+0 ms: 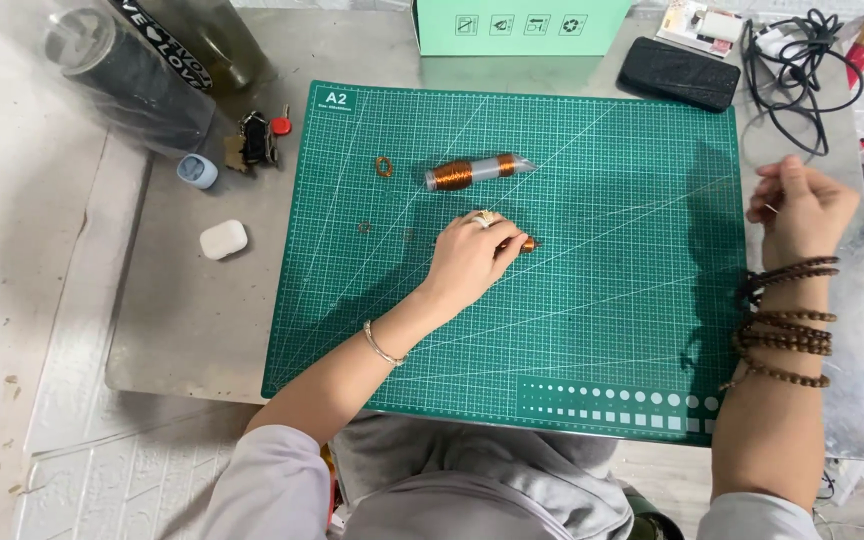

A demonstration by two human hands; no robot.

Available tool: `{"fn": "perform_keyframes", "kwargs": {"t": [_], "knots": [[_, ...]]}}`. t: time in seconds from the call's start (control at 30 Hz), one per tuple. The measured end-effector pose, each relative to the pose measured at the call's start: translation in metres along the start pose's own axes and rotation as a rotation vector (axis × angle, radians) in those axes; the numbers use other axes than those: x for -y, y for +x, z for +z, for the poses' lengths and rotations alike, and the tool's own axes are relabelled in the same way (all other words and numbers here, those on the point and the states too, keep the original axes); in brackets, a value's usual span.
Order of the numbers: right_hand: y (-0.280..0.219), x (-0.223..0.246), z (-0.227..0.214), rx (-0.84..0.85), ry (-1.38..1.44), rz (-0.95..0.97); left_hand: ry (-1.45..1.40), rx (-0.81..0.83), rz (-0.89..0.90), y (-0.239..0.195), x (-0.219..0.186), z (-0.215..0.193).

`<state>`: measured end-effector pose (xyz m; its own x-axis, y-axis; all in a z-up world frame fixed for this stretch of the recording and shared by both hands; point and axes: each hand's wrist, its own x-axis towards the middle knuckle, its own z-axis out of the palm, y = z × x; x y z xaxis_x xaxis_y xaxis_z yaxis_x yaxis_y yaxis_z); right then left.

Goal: Testing the fit and assembling small copper-wound electrical components on a workbench.

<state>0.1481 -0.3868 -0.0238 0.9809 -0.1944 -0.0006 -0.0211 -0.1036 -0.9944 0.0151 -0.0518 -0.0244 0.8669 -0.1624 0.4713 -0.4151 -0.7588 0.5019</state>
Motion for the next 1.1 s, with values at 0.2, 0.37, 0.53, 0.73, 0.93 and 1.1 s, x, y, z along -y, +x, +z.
{"fn": "perform_keyframes", "kwargs": {"t": [0.2,0.37,0.53,0.73,0.93,1.1], "knots": [[-0.01,0.021,0.01,-0.083,0.214,0.126,-0.032,0.021,-0.024,0.001,0.0,-0.001],[-0.028,0.03,0.026,0.006,0.088,-0.152,-0.054,0.009,0.009,0.003,-0.002,-0.005],[-0.082,0.057,0.074,0.2,-0.262,-0.46,-0.179,0.038,-0.097,0.007,-0.015,-0.017],[-0.121,0.073,0.111,0.469,-0.343,-0.719,-0.53,-0.162,0.041,0.013,-0.042,-0.028],[-0.127,0.068,0.109,0.628,-0.311,-0.72,-0.577,-0.218,0.102,0.016,-0.051,-0.031],[-0.132,0.067,0.109,0.564,-0.414,-0.849,-0.72,-0.246,0.07,0.016,-0.055,-0.033]]}}
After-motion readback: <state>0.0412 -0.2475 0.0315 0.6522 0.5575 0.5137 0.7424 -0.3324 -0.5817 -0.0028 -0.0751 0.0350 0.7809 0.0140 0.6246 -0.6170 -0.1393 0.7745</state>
